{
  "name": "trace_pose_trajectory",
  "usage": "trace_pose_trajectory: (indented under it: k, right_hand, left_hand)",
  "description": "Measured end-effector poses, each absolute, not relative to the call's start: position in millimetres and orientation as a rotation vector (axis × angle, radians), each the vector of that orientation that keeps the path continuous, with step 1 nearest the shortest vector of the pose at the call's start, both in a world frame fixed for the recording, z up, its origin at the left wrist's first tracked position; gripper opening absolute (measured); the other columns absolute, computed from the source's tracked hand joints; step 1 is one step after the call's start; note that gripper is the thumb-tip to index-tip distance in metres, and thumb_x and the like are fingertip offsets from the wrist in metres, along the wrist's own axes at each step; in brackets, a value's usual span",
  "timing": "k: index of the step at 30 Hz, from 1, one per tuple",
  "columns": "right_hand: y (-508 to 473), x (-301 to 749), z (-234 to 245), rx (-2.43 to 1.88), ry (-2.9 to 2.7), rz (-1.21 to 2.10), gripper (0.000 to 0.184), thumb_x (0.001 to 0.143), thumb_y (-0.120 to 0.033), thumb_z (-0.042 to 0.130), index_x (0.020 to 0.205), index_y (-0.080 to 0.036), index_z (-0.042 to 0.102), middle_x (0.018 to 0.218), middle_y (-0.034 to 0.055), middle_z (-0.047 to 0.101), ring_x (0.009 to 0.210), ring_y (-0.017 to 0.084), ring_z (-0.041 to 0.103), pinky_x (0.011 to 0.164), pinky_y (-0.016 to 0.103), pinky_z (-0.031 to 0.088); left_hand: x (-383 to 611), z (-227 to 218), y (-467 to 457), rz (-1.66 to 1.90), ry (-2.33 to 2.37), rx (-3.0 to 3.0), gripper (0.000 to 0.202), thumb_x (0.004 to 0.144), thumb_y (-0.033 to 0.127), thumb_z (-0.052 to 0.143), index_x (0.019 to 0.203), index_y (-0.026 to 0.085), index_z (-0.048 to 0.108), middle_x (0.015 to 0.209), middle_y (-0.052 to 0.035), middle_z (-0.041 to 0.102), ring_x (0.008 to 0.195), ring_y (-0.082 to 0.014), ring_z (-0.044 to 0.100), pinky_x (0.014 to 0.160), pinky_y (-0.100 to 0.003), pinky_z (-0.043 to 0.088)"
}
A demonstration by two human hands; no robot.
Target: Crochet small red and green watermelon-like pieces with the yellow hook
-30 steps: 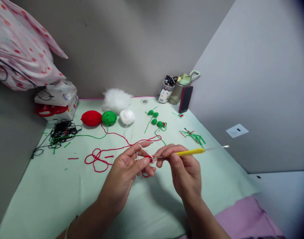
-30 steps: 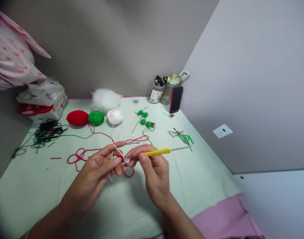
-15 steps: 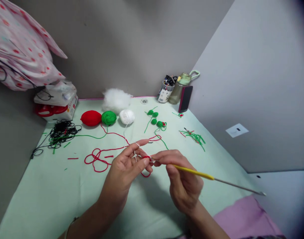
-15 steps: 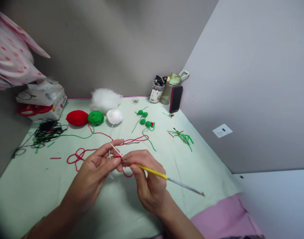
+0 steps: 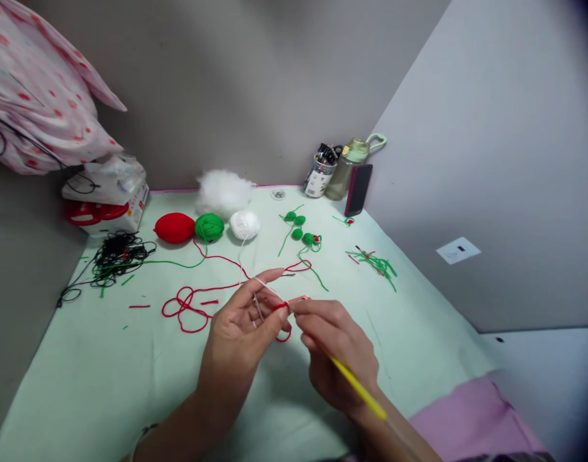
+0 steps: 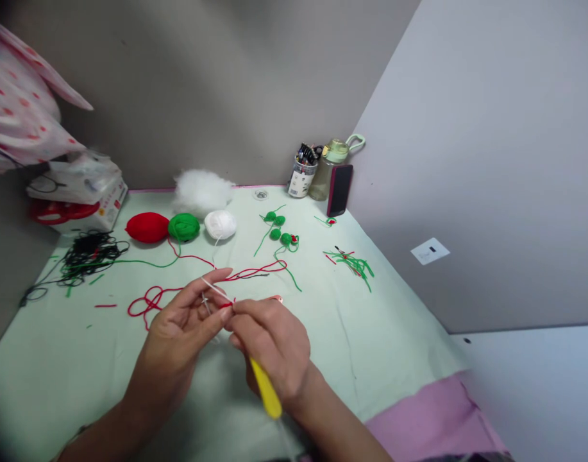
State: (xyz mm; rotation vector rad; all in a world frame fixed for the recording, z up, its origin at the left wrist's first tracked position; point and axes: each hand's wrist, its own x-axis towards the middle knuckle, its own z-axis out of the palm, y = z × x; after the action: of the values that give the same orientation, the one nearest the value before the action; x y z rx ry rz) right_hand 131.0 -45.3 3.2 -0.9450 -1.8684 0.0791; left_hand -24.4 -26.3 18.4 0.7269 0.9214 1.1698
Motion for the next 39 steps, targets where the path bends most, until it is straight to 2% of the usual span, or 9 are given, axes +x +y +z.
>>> trace_pose_trajectory:
  k: [5,9,14,20,24,27,29,34,39]
  right_hand:
    - [-45.4,131.6,-7.2,-0.979,-1.944,-0.143,0.047,0.095,-0.007,0.068,0.135,-0.031,0.069,0.105,0.0080,0.079,0.095,0.025,0.079,0.081,0.037,0.068]
    - [-42.5,132.3,-0.3,-0.988,-1.700,0.208,0.029,0.102,-0.013,0.061,0.121,-0.030,0.075,0.100,0.0061,0.077,0.087,0.022,0.076,0.073,0.036,0.066]
    - [-32.6,130.5,9.6,-0.867,-1.315,0.741,0.019,0.105,-0.025,0.060,0.099,-0.023,0.078,0.089,0.0056,0.074,0.074,0.018,0.070,0.063,0.033,0.061]
    - [-34.6,126.8,1.0,-0.953,-1.509,0.565,0.023,0.102,-0.015,0.063,0.112,-0.027,0.080,0.101,0.0067,0.079,0.091,0.021,0.075,0.076,0.035,0.063]
    - [-39.0,132.1,-2.1,-0.970,-1.679,0.357,0.034,0.097,-0.012,0.070,0.124,-0.030,0.078,0.111,0.0078,0.076,0.094,0.022,0.074,0.079,0.037,0.063]
    - [-34.2,136.1,3.2,-0.963,-1.472,0.547,0.025,0.104,-0.015,0.059,0.112,-0.027,0.079,0.096,0.0054,0.075,0.081,0.018,0.071,0.070,0.033,0.061]
    - [-29.6,136.5,6.5,-0.899,-1.317,0.754,0.020,0.105,-0.021,0.060,0.104,-0.025,0.080,0.089,0.0037,0.073,0.073,0.016,0.067,0.065,0.031,0.058]
    - [-24.0,132.2,6.1,-0.864,-1.268,0.947,0.013,0.100,-0.028,0.070,0.098,-0.025,0.083,0.092,0.0042,0.076,0.084,0.016,0.070,0.073,0.029,0.058]
    - [-23.0,133.2,7.3,-0.844,-1.022,1.164,0.016,0.099,-0.034,0.072,0.093,-0.023,0.080,0.086,0.0025,0.076,0.069,0.013,0.069,0.067,0.026,0.059]
  left_hand:
    - [-24.9,17.3,-24.4,0.998,0.751,0.553,0.047,0.082,0.029,0.088,0.128,0.024,0.076,0.086,0.0002,0.069,0.076,-0.0127,0.062,0.073,-0.024,0.052]
    - [-30.7,18.5,-16.7,0.907,0.717,0.420,0.048,0.082,0.027,0.088,0.127,0.019,0.076,0.078,0.0007,0.065,0.074,-0.0122,0.059,0.079,-0.026,0.051]
    - [-32.6,21.2,-16.3,0.952,0.748,0.547,0.039,0.083,0.025,0.088,0.121,0.023,0.080,0.079,0.0025,0.064,0.070,-0.0102,0.056,0.074,-0.024,0.049]
    - [-27.1,17.5,-20.5,1.052,0.804,0.633,0.037,0.082,0.024,0.089,0.117,0.026,0.082,0.083,0.0015,0.069,0.074,-0.0110,0.059,0.070,-0.022,0.048]
    - [-27.9,18.0,-17.9,0.970,0.729,0.471,0.036,0.085,0.025,0.087,0.121,0.020,0.081,0.054,0.0089,0.050,0.052,-0.0053,0.039,0.063,-0.019,0.045]
    - [-31.4,19.9,-14.2,0.925,0.692,0.402,0.032,0.086,0.023,0.085,0.117,0.014,0.082,0.050,0.0120,0.041,0.048,-0.0032,0.024,0.062,-0.019,0.045]
    - [-32.4,20.7,-12.8,0.961,0.709,0.438,0.032,0.085,0.021,0.085,0.116,0.015,0.082,0.055,0.0101,0.048,0.048,-0.0029,0.028,0.061,-0.019,0.045]
    - [-29.2,19.2,-16.2,1.000,0.785,0.595,0.034,0.082,0.024,0.087,0.115,0.019,0.080,0.063,0.0040,0.064,0.064,-0.0107,0.057,0.071,-0.025,0.049]
    - [-29.7,18.1,-18.5,0.984,0.800,0.638,0.034,0.084,0.028,0.086,0.116,0.022,0.079,0.076,0.0016,0.070,0.070,-0.0119,0.061,0.073,-0.027,0.049]
